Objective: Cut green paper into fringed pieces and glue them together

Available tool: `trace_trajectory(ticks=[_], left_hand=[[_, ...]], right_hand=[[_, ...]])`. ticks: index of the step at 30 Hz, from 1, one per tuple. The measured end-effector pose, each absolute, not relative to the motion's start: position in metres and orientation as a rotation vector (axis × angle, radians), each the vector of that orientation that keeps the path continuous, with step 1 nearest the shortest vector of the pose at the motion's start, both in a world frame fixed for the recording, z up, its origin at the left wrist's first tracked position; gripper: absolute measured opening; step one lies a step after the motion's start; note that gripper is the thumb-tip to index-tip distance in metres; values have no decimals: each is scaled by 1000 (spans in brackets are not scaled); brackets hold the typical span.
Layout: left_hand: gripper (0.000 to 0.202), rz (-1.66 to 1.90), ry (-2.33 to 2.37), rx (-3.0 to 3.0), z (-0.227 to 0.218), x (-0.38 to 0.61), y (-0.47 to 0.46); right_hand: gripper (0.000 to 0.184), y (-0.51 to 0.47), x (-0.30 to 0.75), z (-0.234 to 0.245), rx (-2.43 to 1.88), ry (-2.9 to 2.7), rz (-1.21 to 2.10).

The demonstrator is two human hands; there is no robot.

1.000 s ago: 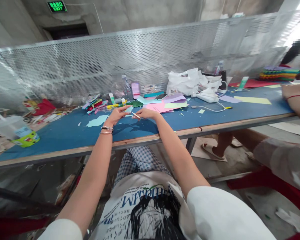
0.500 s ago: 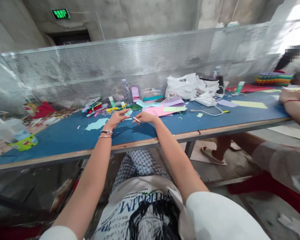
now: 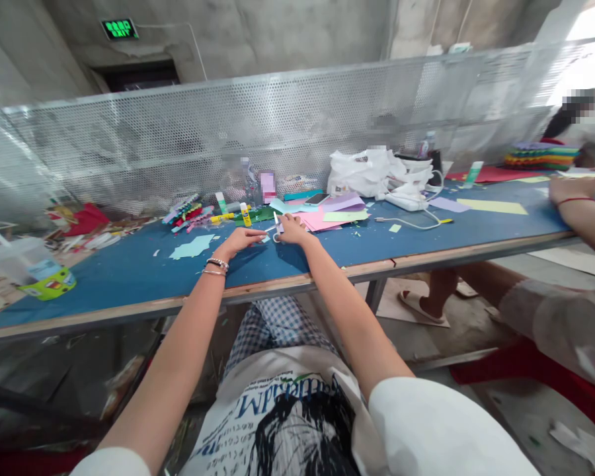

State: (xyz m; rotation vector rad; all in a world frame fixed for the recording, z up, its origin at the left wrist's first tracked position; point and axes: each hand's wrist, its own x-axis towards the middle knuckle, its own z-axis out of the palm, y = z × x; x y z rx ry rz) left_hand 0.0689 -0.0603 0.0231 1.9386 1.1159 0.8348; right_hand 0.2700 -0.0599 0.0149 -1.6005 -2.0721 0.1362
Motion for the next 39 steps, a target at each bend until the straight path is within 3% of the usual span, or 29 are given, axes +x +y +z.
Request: trace_trajectory(ticks=[4, 8, 18, 24, 32, 39], left_hand=[[29, 910, 1125, 1936, 22, 72, -62], [28, 975, 1161, 1903, 19, 79, -60], [24, 1228, 1223, 1856, 10, 91, -53], [24, 1221, 1154, 1838, 15, 92, -57], [41, 1137, 960, 1770, 18, 92, -61], [49, 1144, 964, 1761, 19, 91, -61]], right_hand=[[61, -61, 264, 4, -1757, -2219, 188], [44, -63, 257, 0, -1689, -2178, 1], [37, -62, 253, 4, -1428, -2169, -62], [27, -51, 256, 5, -1332, -1961, 264], [12, -47, 256, 7, -1060, -1659, 761], [9, -57, 254, 13, -1013, -1556, 882]])
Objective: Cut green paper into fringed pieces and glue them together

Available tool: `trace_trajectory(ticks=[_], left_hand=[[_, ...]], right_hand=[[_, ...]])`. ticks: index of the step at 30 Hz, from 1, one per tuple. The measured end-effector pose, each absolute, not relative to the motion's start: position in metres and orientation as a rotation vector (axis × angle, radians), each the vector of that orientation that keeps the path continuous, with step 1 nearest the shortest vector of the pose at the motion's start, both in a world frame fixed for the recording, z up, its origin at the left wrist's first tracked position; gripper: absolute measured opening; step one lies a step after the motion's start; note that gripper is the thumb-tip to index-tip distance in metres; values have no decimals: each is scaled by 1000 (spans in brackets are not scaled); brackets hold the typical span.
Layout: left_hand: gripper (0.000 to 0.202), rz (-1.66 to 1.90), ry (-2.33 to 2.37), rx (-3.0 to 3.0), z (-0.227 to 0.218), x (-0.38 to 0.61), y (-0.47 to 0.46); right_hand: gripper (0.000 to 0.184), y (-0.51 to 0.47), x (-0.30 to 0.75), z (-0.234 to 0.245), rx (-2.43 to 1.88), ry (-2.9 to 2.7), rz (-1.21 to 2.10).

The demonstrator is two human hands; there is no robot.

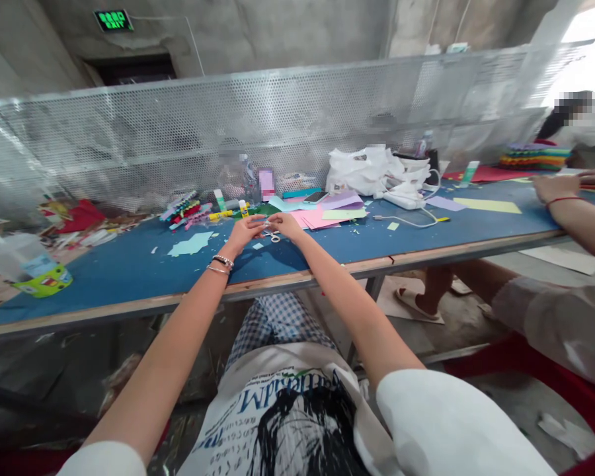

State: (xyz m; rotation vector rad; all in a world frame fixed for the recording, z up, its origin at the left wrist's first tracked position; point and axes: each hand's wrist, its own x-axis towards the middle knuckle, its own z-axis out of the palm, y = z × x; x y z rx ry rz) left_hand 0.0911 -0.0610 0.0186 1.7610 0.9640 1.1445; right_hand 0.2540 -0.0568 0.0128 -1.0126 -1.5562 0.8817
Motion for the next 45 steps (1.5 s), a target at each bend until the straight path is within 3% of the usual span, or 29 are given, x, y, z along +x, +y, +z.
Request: trace_trajectory(ticks=[17, 25, 45], left_hand=[[41, 1228, 1040, 1802, 19, 91, -60], [48, 1154, 1201, 2123, 13, 95, -60], [33, 1183, 1290, 2382, 9, 92, -60]], right_hand=[[20, -57, 253, 13, -950, -1495, 908], [21, -65, 252, 22, -969, -1476, 894], [19, -73, 250, 25, -1051, -1516, 989]])
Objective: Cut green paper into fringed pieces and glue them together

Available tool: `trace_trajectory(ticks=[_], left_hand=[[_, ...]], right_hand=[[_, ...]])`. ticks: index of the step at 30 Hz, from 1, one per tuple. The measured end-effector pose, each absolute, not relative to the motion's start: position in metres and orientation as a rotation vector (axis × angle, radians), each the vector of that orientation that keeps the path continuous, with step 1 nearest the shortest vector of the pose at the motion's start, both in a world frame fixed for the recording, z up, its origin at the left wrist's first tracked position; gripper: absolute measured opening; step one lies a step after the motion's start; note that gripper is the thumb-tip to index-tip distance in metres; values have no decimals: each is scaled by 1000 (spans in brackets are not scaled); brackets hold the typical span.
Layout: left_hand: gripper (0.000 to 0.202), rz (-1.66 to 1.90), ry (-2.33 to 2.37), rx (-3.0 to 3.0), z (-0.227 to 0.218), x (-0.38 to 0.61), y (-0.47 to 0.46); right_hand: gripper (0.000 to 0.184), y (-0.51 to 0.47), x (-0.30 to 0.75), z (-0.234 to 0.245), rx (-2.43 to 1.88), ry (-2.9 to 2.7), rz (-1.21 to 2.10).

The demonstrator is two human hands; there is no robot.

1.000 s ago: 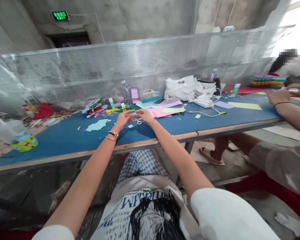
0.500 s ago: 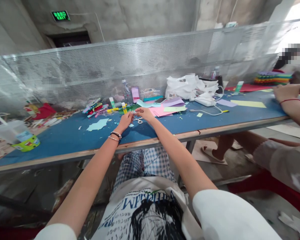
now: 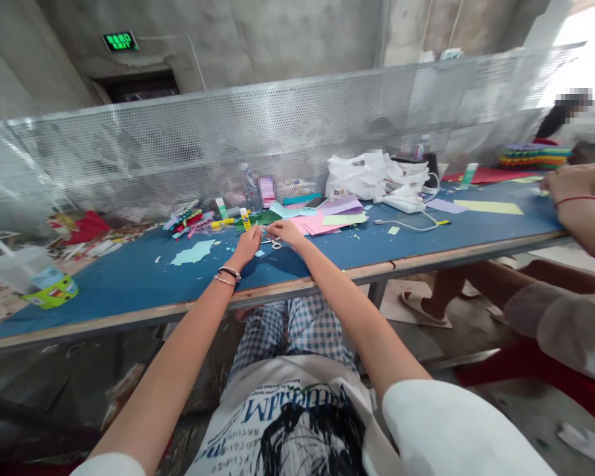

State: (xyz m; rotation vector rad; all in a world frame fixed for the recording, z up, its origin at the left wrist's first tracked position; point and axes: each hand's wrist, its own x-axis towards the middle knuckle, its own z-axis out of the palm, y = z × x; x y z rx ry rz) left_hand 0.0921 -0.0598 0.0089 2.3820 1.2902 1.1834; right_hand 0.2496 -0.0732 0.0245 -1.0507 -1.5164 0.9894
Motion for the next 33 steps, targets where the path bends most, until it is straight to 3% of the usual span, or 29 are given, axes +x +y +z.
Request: trace_trajectory(ticks=[13, 22, 33], left_hand=[[34, 1218, 1329, 2433, 12, 92, -65], [33, 1232, 1345, 2442, 12, 92, -63], [35, 1158, 1329, 2417, 12, 92, -66]], right_hand=[[23, -68, 249, 20, -1001, -1605, 957], [36, -69, 249, 18, -1051, -1635, 949], [35, -64, 250, 16, -987, -1619, 937]])
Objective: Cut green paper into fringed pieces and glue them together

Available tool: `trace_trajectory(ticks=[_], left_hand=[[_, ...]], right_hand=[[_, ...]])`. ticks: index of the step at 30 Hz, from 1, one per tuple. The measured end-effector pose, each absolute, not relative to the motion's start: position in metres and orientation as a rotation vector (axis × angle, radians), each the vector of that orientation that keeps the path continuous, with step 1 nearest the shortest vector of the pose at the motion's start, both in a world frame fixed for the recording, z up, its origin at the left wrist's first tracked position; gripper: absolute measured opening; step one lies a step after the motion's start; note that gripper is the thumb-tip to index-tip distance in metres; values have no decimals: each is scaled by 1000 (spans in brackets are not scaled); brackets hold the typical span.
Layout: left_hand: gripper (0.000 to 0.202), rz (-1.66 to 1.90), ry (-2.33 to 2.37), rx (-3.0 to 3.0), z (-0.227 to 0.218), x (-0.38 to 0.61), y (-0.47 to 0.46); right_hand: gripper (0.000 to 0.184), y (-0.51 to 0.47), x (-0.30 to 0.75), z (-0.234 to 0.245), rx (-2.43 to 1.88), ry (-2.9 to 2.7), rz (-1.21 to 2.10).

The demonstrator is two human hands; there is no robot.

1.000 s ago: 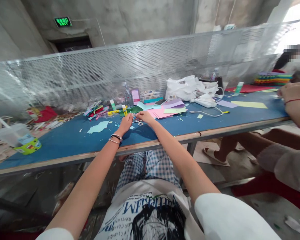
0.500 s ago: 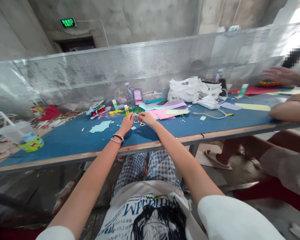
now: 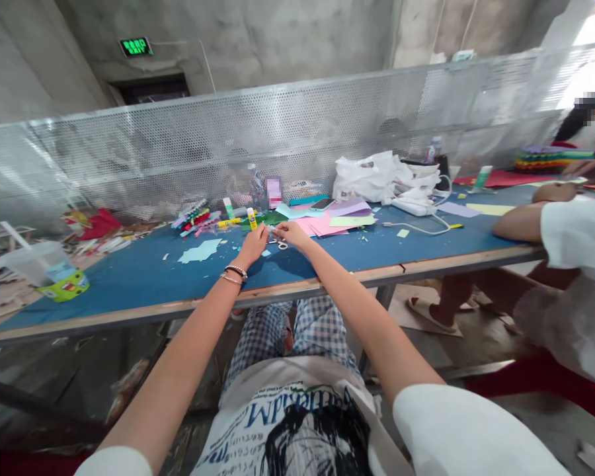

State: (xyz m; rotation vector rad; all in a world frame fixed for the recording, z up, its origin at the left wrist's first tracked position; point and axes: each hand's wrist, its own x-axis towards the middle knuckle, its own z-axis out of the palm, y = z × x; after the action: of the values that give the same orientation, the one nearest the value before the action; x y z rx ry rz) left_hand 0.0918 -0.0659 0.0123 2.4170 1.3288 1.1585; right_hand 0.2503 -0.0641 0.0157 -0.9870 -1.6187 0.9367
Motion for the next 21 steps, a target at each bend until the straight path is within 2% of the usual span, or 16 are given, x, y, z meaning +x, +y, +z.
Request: trace_trajectory(ticks=[8, 15, 21], left_hand=[[34, 1182, 1312, 2427, 13, 91, -67], [35, 1406, 1296, 2457, 16, 90, -67], [36, 1367, 1213, 2175, 15, 90, -56]], right_hand=[[30, -67, 250, 18, -1015, -1610, 943], [30, -70, 249, 20, -1055, -1641, 982], [29, -66, 249, 18, -1050, -1595, 965]])
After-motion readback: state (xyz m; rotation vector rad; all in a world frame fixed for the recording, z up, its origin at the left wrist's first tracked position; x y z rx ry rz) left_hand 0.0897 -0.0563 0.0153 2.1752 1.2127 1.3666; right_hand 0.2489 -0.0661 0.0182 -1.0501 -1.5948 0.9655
